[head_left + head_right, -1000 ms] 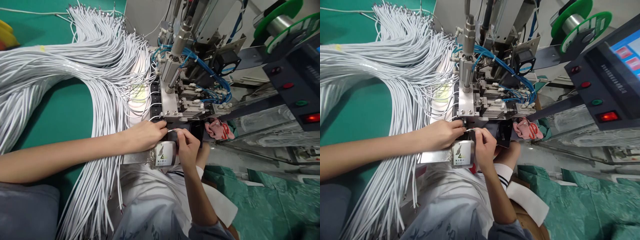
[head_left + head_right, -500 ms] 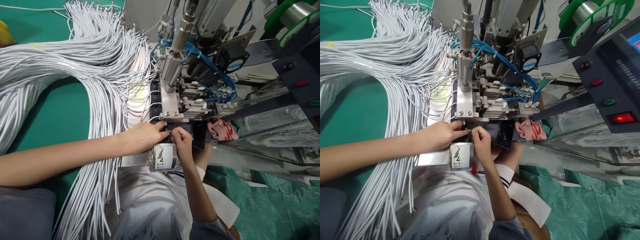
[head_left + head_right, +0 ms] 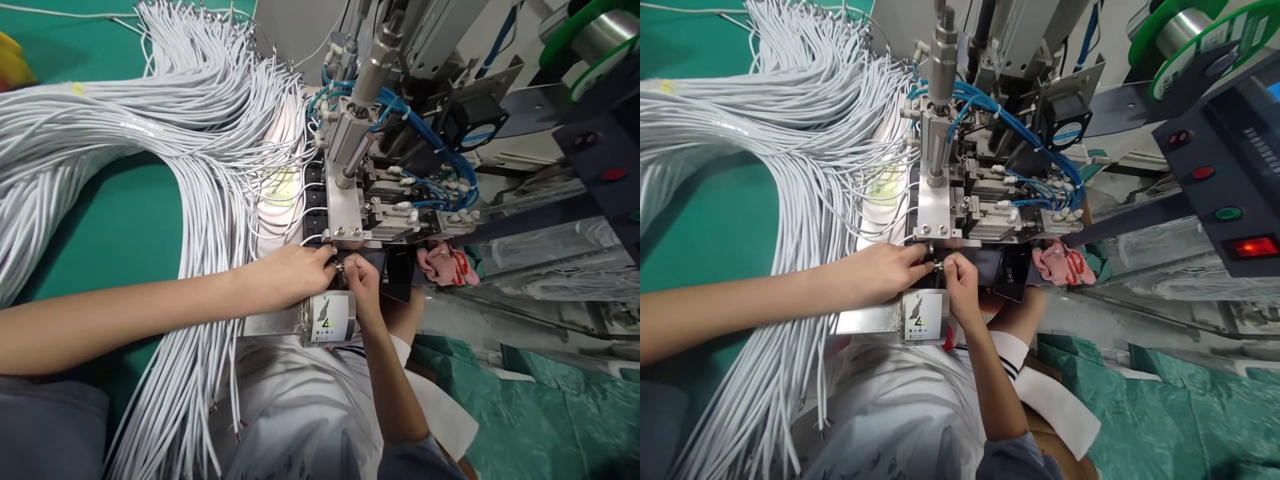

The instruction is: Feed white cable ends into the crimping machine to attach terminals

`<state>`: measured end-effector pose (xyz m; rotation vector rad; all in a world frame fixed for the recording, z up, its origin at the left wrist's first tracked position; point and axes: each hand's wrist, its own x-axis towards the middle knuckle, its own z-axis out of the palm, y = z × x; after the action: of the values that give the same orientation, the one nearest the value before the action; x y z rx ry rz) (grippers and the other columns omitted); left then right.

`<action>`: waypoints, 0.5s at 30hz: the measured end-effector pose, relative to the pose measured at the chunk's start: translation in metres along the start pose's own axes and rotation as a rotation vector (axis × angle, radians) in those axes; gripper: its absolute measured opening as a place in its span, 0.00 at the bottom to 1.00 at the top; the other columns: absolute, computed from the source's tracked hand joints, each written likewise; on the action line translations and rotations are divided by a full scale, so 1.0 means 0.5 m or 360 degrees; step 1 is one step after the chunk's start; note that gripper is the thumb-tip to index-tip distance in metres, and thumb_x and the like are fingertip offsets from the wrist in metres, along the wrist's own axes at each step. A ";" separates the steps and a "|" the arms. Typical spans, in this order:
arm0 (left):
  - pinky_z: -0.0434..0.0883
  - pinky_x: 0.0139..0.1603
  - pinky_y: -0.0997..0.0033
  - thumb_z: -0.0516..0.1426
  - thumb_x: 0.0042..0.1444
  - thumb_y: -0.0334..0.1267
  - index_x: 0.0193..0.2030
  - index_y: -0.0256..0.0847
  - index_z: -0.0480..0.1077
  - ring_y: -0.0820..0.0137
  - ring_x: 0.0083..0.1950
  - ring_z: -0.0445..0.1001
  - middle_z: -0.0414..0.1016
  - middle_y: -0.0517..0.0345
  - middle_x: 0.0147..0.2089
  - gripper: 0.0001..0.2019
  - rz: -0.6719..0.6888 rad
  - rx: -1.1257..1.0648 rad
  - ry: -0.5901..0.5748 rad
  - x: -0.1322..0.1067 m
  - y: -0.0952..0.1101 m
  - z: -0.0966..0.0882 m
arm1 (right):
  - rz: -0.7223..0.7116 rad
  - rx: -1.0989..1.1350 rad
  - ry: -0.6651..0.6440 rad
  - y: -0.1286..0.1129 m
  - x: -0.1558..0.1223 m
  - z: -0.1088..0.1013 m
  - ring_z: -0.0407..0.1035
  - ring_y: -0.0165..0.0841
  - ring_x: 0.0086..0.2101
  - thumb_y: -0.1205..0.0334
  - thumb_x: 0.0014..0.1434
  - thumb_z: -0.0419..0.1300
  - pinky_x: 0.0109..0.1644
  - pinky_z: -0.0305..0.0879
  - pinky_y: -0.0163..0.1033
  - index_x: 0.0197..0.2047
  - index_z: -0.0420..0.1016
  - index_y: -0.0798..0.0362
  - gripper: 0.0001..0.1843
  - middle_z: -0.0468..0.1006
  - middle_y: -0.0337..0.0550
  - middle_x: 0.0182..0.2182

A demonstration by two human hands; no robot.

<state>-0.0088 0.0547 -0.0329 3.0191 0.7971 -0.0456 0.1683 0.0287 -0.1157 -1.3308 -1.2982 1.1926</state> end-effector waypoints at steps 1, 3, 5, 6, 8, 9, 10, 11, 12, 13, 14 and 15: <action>0.63 0.23 0.71 0.52 0.54 0.26 0.37 0.32 0.71 0.68 0.27 0.73 0.71 0.49 0.34 0.07 -0.0012 0.0013 -0.0016 -0.004 0.000 -0.005 | 0.0007 0.0006 0.0018 0.002 0.000 0.002 0.47 0.25 0.20 0.46 0.59 0.53 0.22 0.45 0.32 0.24 0.58 0.51 0.20 0.52 0.30 0.17; 0.61 0.21 0.71 0.53 0.51 0.25 0.27 0.34 0.69 0.68 0.26 0.71 0.68 0.53 0.27 0.06 -0.0070 0.0034 -0.0042 -0.013 0.000 -0.014 | 0.0029 0.0020 0.0033 0.005 0.000 0.005 0.46 0.24 0.19 0.45 0.58 0.53 0.21 0.45 0.32 0.24 0.58 0.51 0.20 0.52 0.30 0.17; 0.57 0.20 0.72 0.54 0.49 0.24 0.24 0.35 0.67 0.70 0.22 0.68 0.67 0.55 0.25 0.07 -0.0125 0.0029 -0.0016 -0.022 0.000 -0.017 | 0.0062 0.0046 0.0021 0.008 0.002 0.005 0.45 0.24 0.19 0.45 0.58 0.54 0.21 0.44 0.32 0.24 0.58 0.51 0.20 0.51 0.29 0.17; 0.55 0.19 0.72 0.54 0.49 0.24 0.23 0.35 0.67 0.71 0.21 0.67 0.67 0.55 0.25 0.07 -0.0135 0.0017 0.0012 -0.025 0.000 -0.017 | 0.0095 0.0075 0.0010 0.009 0.003 0.004 0.44 0.24 0.18 0.45 0.57 0.54 0.20 0.43 0.32 0.24 0.58 0.51 0.20 0.51 0.29 0.17; 0.53 0.18 0.71 0.54 0.49 0.25 0.23 0.36 0.68 0.72 0.20 0.67 0.69 0.54 0.27 0.07 -0.0146 0.0005 0.0076 -0.028 -0.002 -0.012 | 0.0173 0.0170 0.0049 0.008 0.003 0.001 0.42 0.23 0.18 0.48 0.56 0.56 0.20 0.40 0.31 0.23 0.56 0.51 0.19 0.48 0.28 0.17; 0.53 0.19 0.71 0.53 0.49 0.24 0.24 0.36 0.69 0.71 0.21 0.68 0.70 0.54 0.27 0.07 -0.0165 0.0013 0.0103 -0.028 -0.003 -0.008 | 0.0182 0.0228 0.0120 0.005 0.001 0.001 0.41 0.23 0.17 0.50 0.55 0.57 0.19 0.38 0.32 0.22 0.55 0.51 0.19 0.47 0.27 0.17; 0.53 0.19 0.71 0.53 0.49 0.24 0.25 0.35 0.70 0.70 0.22 0.69 0.71 0.52 0.28 0.07 -0.0193 0.0025 0.0119 -0.027 -0.004 -0.004 | 0.0146 0.0283 0.0232 -0.002 -0.003 0.001 0.40 0.22 0.17 0.52 0.56 0.57 0.20 0.38 0.32 0.22 0.53 0.50 0.19 0.46 0.27 0.17; 0.53 0.19 0.71 0.52 0.50 0.23 0.27 0.35 0.71 0.69 0.24 0.70 0.72 0.51 0.28 0.08 -0.0231 0.0045 0.0126 -0.025 -0.006 -0.001 | 0.0067 0.0328 0.0370 -0.013 -0.010 0.001 0.40 0.22 0.17 0.54 0.56 0.57 0.20 0.38 0.32 0.21 0.52 0.50 0.19 0.46 0.27 0.17; 0.54 0.20 0.71 0.51 0.50 0.22 0.29 0.34 0.72 0.68 0.25 0.71 0.73 0.50 0.29 0.10 -0.0277 0.0072 0.0131 -0.022 -0.008 0.002 | -0.0065 0.0354 0.0510 -0.031 -0.020 0.002 0.41 0.23 0.17 0.57 0.57 0.57 0.20 0.39 0.32 0.21 0.53 0.51 0.19 0.46 0.28 0.17; 0.54 0.20 0.71 0.50 0.51 0.21 0.31 0.33 0.73 0.67 0.26 0.72 0.73 0.49 0.29 0.11 -0.0321 0.0096 0.0127 -0.020 -0.011 0.003 | -0.0219 0.0349 0.0619 -0.055 -0.034 0.004 0.42 0.23 0.17 0.59 0.58 0.56 0.21 0.40 0.33 0.21 0.55 0.51 0.17 0.47 0.28 0.17; 0.55 0.20 0.71 0.49 0.51 0.20 0.32 0.32 0.73 0.66 0.27 0.73 0.74 0.48 0.29 0.13 -0.0358 0.0110 0.0117 -0.018 -0.013 0.002 | -0.0361 0.0322 0.0668 -0.086 -0.051 0.005 0.43 0.24 0.17 0.60 0.58 0.56 0.21 0.42 0.33 0.21 0.57 0.51 0.16 0.49 0.29 0.17; 0.55 0.21 0.71 0.48 0.52 0.19 0.33 0.32 0.74 0.66 0.28 0.73 0.75 0.47 0.29 0.13 -0.0378 0.0103 0.0120 -0.016 -0.015 -0.001 | -0.0539 0.0263 0.0659 -0.123 -0.073 0.007 0.45 0.25 0.17 0.61 0.58 0.56 0.21 0.43 0.34 0.23 0.62 0.51 0.13 0.50 0.30 0.17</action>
<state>-0.0195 0.0574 -0.0321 2.9829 1.1800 0.0403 0.1571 -0.0051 -0.0534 -1.1103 -1.0467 0.7254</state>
